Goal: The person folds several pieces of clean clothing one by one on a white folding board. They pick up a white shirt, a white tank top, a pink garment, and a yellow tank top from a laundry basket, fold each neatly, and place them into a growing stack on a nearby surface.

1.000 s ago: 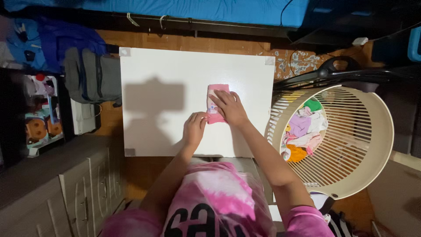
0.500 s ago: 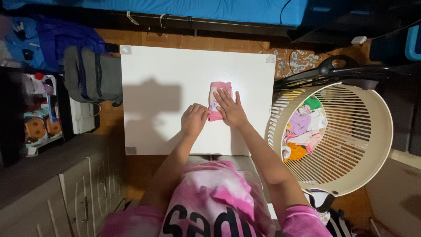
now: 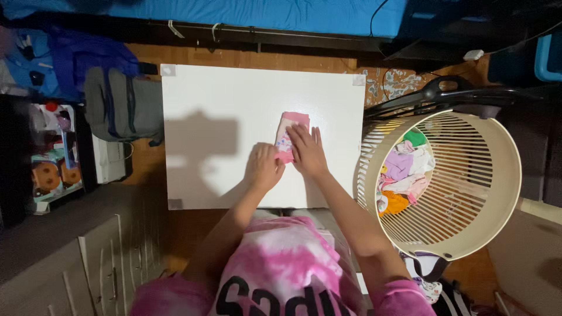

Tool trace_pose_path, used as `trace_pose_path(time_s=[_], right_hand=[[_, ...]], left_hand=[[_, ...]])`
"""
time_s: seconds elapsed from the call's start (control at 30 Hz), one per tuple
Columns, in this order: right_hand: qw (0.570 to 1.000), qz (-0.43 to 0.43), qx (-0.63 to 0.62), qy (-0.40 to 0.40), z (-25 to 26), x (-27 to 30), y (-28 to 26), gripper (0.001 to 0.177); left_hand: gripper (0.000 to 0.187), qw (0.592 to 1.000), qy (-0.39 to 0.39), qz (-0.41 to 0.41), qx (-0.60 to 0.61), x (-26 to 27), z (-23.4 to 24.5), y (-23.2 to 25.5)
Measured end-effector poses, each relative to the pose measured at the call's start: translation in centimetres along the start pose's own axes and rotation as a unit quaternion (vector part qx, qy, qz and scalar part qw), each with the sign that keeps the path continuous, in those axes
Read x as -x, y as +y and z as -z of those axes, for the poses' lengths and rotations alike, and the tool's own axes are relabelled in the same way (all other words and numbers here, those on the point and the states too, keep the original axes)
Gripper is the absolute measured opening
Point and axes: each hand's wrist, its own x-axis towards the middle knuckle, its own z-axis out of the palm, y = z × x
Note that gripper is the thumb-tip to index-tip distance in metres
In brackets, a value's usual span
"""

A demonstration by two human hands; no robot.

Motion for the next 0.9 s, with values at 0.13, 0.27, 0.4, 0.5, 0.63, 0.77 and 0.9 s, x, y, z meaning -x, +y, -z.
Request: trace_pose_path(time_s=[0.13, 0.27, 0.4, 0.5, 0.63, 0.77, 0.9], right_hand=[[0.986, -0.069, -0.064, 0.138, 0.8, 2.3, -2.2, 0.049], [0.963, -0.165, -0.145, 0.154, 1.2, 3.0, -2.5, 0.044], [0.927, -0.224, -0.249, 0.170, 0.5, 3.4, -2.4, 0.043], [0.918, -0.228, -0.272, 0.175, -0.5, 3.8, -1.9, 0.038], [0.891, -0.294, -0.315, 0.145, -1.2, 3.8, -1.0, 0.035], [0.877, -0.333, -0.311, 0.153, -0.3, 1.9, 0.9, 0.022], [0.935, -0.179, -0.247, 0.182, 1.1, -2.8, 3.9, 0.035]], left_hand=[[0.029, 1.000, -0.003, -0.016, 0.024, -1.6, -1.8, 1.1], [0.036, 0.997, -0.073, -0.013, 0.010, -3.5, -3.8, 1.6], [0.064, 0.983, -0.179, 0.009, 0.029, -4.8, -4.6, 1.7], [0.076, 0.981, -0.186, -0.051, -0.018, -5.4, -5.0, 2.0], [0.070, 0.982, -0.179, -0.042, -0.034, -5.0, -5.8, 2.4], [0.064, 0.988, -0.111, -0.068, -0.081, -4.3, -6.9, 1.8], [0.070, 0.987, -0.137, -0.055, -0.067, -3.4, -8.0, 1.1]])
